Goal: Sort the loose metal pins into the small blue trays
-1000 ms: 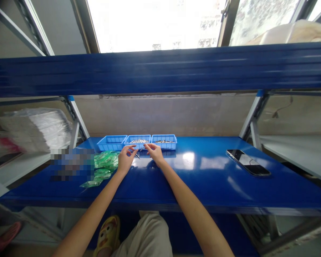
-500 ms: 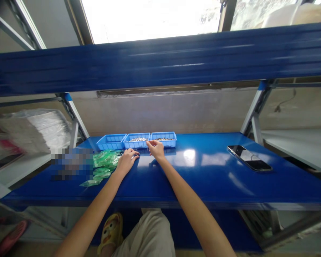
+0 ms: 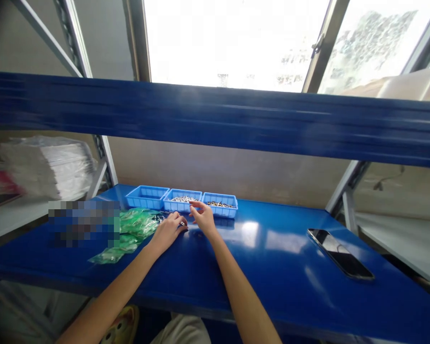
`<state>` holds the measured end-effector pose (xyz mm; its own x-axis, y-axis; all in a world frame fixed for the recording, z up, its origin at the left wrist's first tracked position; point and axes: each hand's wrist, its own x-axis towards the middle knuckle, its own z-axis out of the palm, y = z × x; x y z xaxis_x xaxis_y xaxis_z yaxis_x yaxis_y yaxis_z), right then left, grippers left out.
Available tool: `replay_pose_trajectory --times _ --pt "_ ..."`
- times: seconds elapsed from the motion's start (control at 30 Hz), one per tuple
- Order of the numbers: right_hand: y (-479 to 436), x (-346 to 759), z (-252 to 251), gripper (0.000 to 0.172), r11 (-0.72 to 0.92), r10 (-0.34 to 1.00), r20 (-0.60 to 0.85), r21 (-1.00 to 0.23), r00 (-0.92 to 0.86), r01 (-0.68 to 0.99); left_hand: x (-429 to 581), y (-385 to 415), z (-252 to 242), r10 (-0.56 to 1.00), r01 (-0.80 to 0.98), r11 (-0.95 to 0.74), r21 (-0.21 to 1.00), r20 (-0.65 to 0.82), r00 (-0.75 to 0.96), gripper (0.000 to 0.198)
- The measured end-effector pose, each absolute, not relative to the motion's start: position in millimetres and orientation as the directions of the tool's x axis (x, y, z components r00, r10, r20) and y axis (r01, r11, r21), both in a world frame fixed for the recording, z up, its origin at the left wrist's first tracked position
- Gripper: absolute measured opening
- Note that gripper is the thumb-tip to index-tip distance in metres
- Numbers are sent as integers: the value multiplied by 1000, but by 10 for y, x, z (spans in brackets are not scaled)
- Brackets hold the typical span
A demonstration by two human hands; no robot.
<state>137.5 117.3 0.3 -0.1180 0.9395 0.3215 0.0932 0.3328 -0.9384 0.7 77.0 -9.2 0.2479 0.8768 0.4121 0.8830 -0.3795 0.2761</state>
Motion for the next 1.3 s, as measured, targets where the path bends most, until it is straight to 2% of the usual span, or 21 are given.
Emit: replay_pose_trajectory --times 0.13,0.27,0.37,0.5,0.6,0.87,1.17,1.3 --pt "1132 1453 -85 25 337 940 335 -886 -65 318 2 762 -118 867 855 -402 329 436 240 9" --pt "1039 1484 -116 18 369 915 387 -689 -114 624 -9 788 -162 860 780 -422 461 475 185 13" --pt "977 1473 -117 17 396 906 369 -566 -207 723 -24 812 -168 839 737 -413 535 539 78 18" --pt "947 1467 -110 22 432 893 358 -507 -273 746 -41 828 -148 806 731 -368 574 589 -57 24" --pt "949 1484 -108 23 444 888 358 -499 -290 744 -43 827 -139 815 747 -340 571 575 -68 28" --pt "974 1531 -96 25 438 896 322 -538 -305 720 -43 821 -140 833 786 -345 513 553 6 25" --pt "994 1483 -131 28 390 918 277 -510 -283 767 -65 866 -183 860 795 -394 461 489 143 21" --pt "995 1495 -135 23 399 914 286 -507 -288 764 -70 863 -189 851 792 -405 457 504 145 22"
